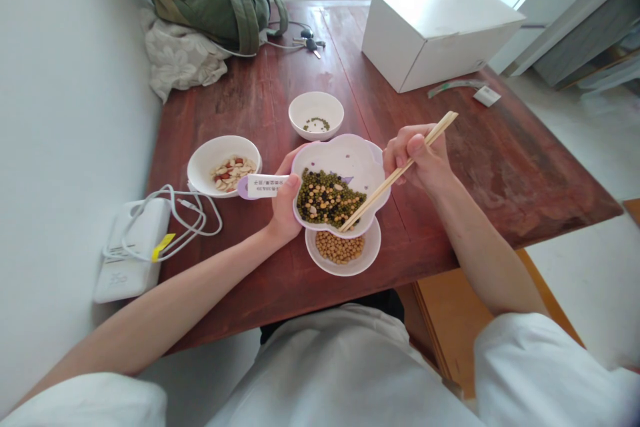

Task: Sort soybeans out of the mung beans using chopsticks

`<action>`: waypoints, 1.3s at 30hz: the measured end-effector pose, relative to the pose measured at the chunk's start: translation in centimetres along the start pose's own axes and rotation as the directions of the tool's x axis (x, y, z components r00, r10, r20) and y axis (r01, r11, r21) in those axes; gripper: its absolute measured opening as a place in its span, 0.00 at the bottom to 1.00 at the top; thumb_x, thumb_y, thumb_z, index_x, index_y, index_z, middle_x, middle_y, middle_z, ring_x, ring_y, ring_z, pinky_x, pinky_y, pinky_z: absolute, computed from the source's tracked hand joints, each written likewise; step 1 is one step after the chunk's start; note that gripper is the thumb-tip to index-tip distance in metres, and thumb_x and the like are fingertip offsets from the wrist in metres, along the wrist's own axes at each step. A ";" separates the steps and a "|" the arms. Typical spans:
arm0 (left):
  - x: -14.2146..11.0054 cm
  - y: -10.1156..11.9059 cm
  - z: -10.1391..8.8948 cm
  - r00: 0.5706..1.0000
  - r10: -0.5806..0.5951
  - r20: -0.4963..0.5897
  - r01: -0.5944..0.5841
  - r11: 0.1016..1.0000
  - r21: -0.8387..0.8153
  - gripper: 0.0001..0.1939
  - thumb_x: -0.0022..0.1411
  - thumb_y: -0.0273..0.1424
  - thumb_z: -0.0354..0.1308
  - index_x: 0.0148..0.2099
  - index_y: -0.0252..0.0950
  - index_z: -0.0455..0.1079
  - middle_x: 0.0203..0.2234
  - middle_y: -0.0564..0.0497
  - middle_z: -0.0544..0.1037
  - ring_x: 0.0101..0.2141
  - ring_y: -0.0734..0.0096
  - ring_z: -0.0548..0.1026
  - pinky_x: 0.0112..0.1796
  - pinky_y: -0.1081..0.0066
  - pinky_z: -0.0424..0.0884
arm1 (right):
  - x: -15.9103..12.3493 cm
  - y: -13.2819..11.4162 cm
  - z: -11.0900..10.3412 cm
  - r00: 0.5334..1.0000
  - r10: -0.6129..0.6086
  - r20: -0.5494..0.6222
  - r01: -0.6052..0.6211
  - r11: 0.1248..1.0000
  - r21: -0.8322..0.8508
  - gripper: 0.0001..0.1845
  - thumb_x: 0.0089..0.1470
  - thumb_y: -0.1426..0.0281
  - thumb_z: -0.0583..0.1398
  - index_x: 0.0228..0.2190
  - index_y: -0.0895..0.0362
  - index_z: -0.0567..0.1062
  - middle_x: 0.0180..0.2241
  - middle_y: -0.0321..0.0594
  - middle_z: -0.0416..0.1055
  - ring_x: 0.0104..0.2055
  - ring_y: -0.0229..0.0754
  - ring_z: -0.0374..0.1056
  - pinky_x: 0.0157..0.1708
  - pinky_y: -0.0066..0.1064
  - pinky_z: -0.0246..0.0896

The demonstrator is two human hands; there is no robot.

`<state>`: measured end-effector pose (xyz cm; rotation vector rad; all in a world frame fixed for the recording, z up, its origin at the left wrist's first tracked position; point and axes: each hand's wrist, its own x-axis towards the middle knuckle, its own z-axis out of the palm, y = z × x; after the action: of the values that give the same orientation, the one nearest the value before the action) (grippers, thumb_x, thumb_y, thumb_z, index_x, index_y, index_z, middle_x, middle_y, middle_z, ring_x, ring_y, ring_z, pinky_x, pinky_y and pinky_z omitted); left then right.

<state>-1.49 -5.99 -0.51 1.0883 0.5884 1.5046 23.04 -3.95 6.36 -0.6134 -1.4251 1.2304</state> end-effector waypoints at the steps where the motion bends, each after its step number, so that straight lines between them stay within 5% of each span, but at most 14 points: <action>1: 0.0 0.1 0.1 1.000 0.003 0.009 -0.003 1.000 -0.006 0.26 0.70 0.53 0.62 0.59 0.42 0.83 0.56 0.45 0.87 0.63 0.43 0.81 0.67 0.51 0.76 | 0.0 0.0 0.0 1.000 0.000 -0.010 0.000 1.000 -0.020 0.35 0.61 0.40 0.70 0.20 0.54 0.72 0.17 0.38 0.75 0.11 0.32 0.59 0.08 0.27 0.44; 27: 0.3 -0.2 0.0 1.000 -0.005 0.017 0.006 0.998 -0.070 0.35 0.67 0.57 0.67 0.64 0.38 0.81 0.59 0.40 0.86 0.60 0.42 0.83 0.64 0.49 0.77 | 0.1 0.0 -0.1 1.000 -0.030 0.008 0.029 0.999 0.016 0.33 0.64 0.43 0.70 0.20 0.55 0.73 0.16 0.38 0.75 0.10 0.33 0.62 0.07 0.25 0.47; 39: -0.1 0.0 -0.3 1.000 -0.021 -0.010 0.021 1.000 0.011 0.27 0.68 0.56 0.63 0.56 0.42 0.81 0.51 0.45 0.88 0.62 0.43 0.82 0.66 0.49 0.76 | 0.0 0.1 0.0 1.000 -0.024 0.010 0.024 0.999 0.028 0.34 0.65 0.44 0.69 0.20 0.55 0.73 0.16 0.38 0.75 0.10 0.33 0.62 0.06 0.24 0.48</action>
<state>-1.74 -6.00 -0.65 1.0807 0.6142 1.4905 23.02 -3.89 6.33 -0.5698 -1.4174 1.2344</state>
